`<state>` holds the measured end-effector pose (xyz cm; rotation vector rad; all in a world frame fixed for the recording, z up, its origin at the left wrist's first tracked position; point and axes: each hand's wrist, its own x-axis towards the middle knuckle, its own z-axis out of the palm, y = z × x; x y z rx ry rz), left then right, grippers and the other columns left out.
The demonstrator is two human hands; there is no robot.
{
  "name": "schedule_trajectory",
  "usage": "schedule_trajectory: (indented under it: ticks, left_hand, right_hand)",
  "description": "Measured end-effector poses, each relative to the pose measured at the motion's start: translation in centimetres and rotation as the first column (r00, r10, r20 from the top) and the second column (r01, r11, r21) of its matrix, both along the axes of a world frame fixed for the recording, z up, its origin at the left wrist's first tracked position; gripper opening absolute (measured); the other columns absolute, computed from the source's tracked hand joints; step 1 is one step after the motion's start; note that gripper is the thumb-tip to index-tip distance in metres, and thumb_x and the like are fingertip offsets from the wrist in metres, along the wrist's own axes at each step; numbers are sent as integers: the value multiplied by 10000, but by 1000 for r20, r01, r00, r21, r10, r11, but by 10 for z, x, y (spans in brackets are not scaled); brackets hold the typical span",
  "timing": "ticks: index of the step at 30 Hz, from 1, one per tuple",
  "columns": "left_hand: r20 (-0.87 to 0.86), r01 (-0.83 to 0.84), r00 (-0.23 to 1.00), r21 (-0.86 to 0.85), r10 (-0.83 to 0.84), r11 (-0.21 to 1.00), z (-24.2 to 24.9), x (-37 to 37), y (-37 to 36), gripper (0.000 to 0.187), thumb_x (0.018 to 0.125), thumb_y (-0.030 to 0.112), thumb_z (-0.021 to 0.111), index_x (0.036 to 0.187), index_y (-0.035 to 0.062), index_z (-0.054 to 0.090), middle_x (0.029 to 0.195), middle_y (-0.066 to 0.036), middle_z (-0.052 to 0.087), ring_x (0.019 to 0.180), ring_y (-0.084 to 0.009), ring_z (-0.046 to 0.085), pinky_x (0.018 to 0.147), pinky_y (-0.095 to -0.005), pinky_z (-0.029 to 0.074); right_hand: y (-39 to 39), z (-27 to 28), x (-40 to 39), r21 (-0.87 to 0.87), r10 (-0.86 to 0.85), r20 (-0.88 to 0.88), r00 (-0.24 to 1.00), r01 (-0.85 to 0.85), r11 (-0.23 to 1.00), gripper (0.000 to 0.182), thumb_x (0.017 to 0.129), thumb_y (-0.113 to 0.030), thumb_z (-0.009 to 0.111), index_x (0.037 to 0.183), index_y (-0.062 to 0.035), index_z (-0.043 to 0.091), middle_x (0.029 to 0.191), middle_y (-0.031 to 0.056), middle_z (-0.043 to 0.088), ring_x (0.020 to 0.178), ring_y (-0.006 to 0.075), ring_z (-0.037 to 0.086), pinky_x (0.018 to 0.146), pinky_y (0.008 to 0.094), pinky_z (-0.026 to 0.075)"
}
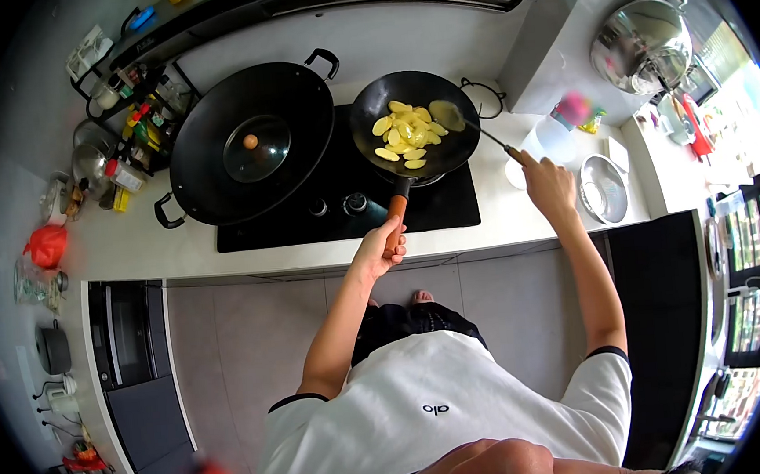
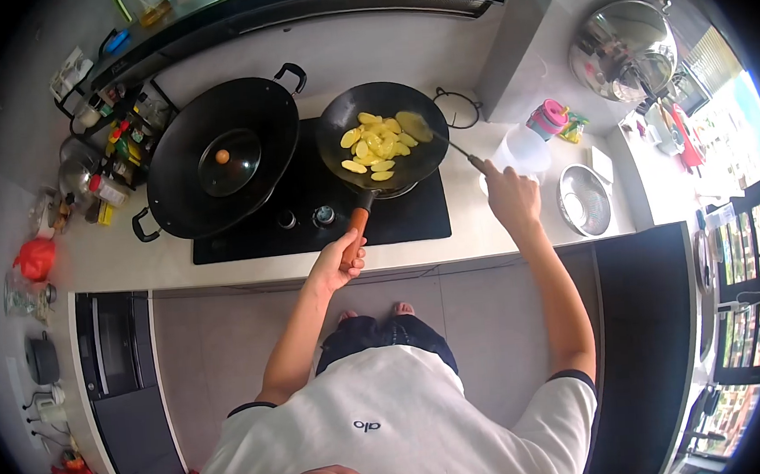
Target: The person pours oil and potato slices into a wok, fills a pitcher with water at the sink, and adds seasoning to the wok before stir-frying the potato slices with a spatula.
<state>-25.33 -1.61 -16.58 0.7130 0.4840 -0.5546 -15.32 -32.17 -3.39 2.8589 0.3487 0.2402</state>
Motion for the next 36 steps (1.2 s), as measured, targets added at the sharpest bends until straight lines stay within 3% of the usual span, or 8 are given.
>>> schedule_trajectory:
  ticks: [6, 10, 12, 16, 23, 26, 33, 36]
  left_hand:
    - [2, 0, 1000, -20, 0, 1000, 0, 0, 0, 359, 883, 372, 589, 972, 38, 492, 706, -26, 472, 528, -96, 438, 418, -188, 312]
    - [-4, -3, 1000, -13, 2, 1000, -1, -1, -1, 360, 885, 373, 587, 971, 37, 492, 704, -27, 474, 528, -92, 441, 419, -187, 313]
    - [-5, 1, 1000, -13, -1, 1000, -1, 0, 0, 358, 886, 371, 586, 971, 36, 492, 704, -27, 475, 528, -90, 442, 419, -186, 313]
    - [2, -1, 1000, -11, 1, 1000, -1, 0, 1, 358, 887, 369, 584, 974, 35, 489, 705, -26, 472, 528, -88, 443, 418, -184, 313]
    - [4, 5, 1000, -2, -5, 1000, 0, 0, 1, 366, 887, 379, 583, 980, 40, 482, 700, -20, 469, 526, -86, 445, 415, -187, 319]
    - [8, 13, 1000, -12, -13, 1000, -1, 0, 1, 370, 884, 382, 588, 976, 40, 482, 699, -22, 470, 525, -88, 446, 414, -189, 322]
    - [13, 2, 1000, -15, -2, 1000, -4, 0, 0, 375, 877, 383, 599, 975, 39, 486, 703, -25, 478, 527, -93, 448, 414, -189, 320]
    - [6, 4, 1000, -17, -4, 1000, -1, 0, 1, 371, 878, 378, 597, 976, 36, 487, 704, -28, 477, 531, -95, 449, 414, -189, 317]
  right_hand:
    - [13, -51, 57, 307, -70, -234, 970, 142, 941, 251, 871, -231, 504, 993, -99, 680, 801, 214, 661, 715, 356, 660, 661, 433, 520]
    - [41, -54, 51, 595, 5, -595, 803, 437, 675, 319, 847, -291, 548, 1082, -121, 680, 528, 37, 534, 418, 129, 523, 369, 276, 430]
    - [50, -61, 44, 635, 35, -572, 819, 415, 651, 356, 835, -371, 591, 1033, -93, 694, 596, 92, 598, 458, 173, 572, 452, 327, 486]
    - [43, -62, 33, 589, 151, -231, 961, 15, 808, 269, 853, -311, 556, 1061, -193, 680, 751, 150, 659, 675, 320, 641, 646, 412, 512]
    - [15, -17, 45, 233, -69, -124, 990, 96, 968, 250, 859, -279, 530, 893, -92, 692, 809, 190, 658, 715, 380, 634, 674, 463, 509]
    - [20, 8, 51, 196, -120, -334, 935, 193, 962, 285, 857, -258, 541, 910, -8, 667, 918, 217, 654, 817, 376, 647, 747, 457, 507]
    - [58, -10, 49, 496, 107, -738, 667, 428, 755, 567, 817, -488, 633, 551, -32, 428, 451, 45, 430, 358, 138, 433, 343, 279, 360]
    - [72, -47, 37, 687, 167, -647, 744, 474, 551, 508, 827, -527, 607, 739, -30, 660, 500, 24, 447, 389, 121, 422, 352, 249, 335]
